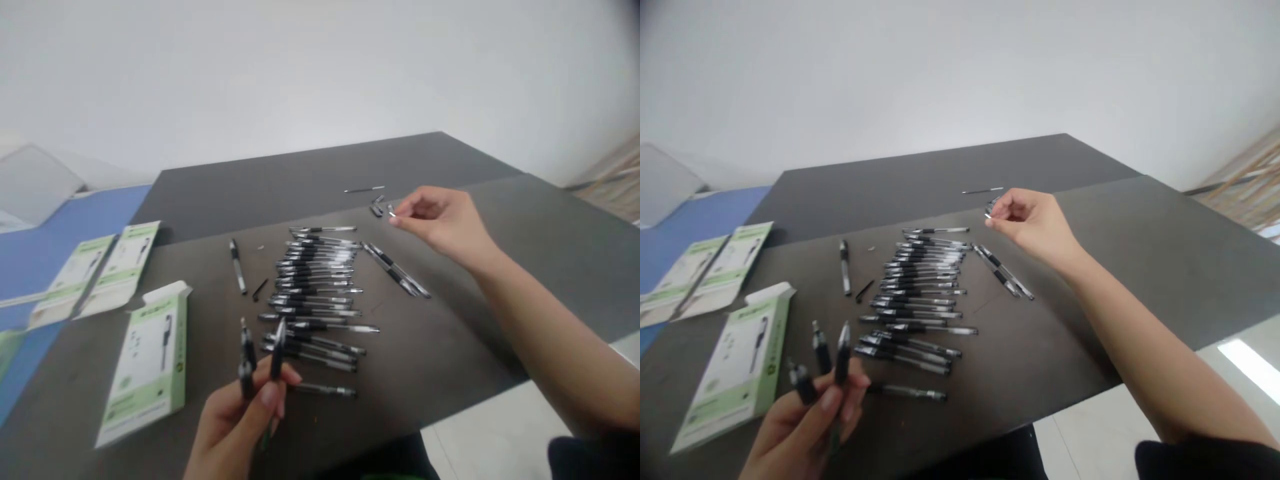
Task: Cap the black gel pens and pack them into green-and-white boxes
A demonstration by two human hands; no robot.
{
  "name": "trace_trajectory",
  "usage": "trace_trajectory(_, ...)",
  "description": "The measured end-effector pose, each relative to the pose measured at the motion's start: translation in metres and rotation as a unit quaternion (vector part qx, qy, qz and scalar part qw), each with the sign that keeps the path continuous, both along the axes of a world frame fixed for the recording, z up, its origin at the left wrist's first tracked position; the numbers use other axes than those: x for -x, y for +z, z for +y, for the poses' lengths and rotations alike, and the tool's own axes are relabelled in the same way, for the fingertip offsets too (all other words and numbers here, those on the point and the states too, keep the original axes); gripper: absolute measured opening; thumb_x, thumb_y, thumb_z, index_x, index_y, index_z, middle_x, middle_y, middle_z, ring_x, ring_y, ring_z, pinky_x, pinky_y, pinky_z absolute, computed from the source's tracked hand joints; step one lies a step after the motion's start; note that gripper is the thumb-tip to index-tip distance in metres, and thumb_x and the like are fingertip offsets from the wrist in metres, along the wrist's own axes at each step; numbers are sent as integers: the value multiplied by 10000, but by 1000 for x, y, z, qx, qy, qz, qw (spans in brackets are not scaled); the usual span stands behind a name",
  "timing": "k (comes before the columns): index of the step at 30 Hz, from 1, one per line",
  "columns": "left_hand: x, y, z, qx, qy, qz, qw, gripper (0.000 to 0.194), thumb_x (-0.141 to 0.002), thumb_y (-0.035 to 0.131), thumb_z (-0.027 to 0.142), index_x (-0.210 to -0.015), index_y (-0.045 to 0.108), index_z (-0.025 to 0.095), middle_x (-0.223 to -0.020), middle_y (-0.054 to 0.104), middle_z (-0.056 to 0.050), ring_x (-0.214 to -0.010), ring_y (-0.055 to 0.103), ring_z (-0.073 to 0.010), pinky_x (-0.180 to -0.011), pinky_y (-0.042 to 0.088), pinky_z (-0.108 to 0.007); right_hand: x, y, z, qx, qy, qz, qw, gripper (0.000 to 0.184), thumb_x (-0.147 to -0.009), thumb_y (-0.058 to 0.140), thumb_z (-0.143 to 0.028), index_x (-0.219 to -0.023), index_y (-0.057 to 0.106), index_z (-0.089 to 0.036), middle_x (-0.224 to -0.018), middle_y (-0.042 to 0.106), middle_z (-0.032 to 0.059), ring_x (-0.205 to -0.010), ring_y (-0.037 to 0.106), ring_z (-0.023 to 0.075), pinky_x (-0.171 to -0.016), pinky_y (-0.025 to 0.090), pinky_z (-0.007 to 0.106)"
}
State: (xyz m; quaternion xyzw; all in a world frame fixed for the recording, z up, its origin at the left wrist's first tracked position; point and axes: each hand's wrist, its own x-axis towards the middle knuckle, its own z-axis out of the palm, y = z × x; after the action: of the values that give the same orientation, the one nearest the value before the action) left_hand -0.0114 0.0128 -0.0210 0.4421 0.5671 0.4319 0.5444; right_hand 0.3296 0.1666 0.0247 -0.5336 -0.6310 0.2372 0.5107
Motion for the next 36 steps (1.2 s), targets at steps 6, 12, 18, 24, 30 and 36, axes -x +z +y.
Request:
trace_trajectory(6,-20,15,-6,-166,-5,129,978,194,-917,696,362,-906,840,234,-810,721,-22,-701,614,-136,-699,504,-227,82,45,-95,-11,152,102,983,103,-854,798,-175,-899,823,-264,-877,817,-16,-822,761,131,-789,603,255)
trace_trajectory(12,-23,24,-16,-264,-24,176,948,207,-935,634,203,-1017,823,201,-910,736,-34,-792,699,-141,-697,524,-182,124,41,-133,-11,226,141,964,104,-898,758,-142,-918,757,-243,-1041,761,11,-1005,712,160,-901,567,309)
trace_trajectory(18,-20,29,-23,-286,-40,188,939,177,-932,622,188,-827,763,164,-736,620,1,-580,533,-97,-517,422,-163,135,32,-138,10,252,117,961,94,-912,730,-130,-917,730,-224,-984,639,11,-944,630,135,-854,517,278)
trace_trajectory(24,-21,28,-24,-277,-61,182,942,255,-953,589,193,-708,655,175,-747,606,-4,-579,500,-99,-524,420,-171,140,35,-142,46,259,102,959,67,-883,764,-159,-891,733,-218,-972,648,27,-932,632,163,-850,521,314)
trace_trajectory(30,-20,21,-23,-282,-55,221,932,239,-968,576,210,-801,742,170,-840,689,-40,-586,555,-108,-569,485,-182,142,32,-146,7,199,27,980,69,-847,789,-170,-862,755,-228,-1058,586,53,-997,605,190,-891,515,349)
trace_trajectory(36,-13,5,-22,-347,-5,316,883,303,-977,565,200,-1179,775,119,-1052,762,-119,-860,738,-185,-783,572,-220,155,25,-148,44,160,32,986,163,-833,793,-217,-738,662,-197,-689,512,-36,-623,467,110,-555,386,255)
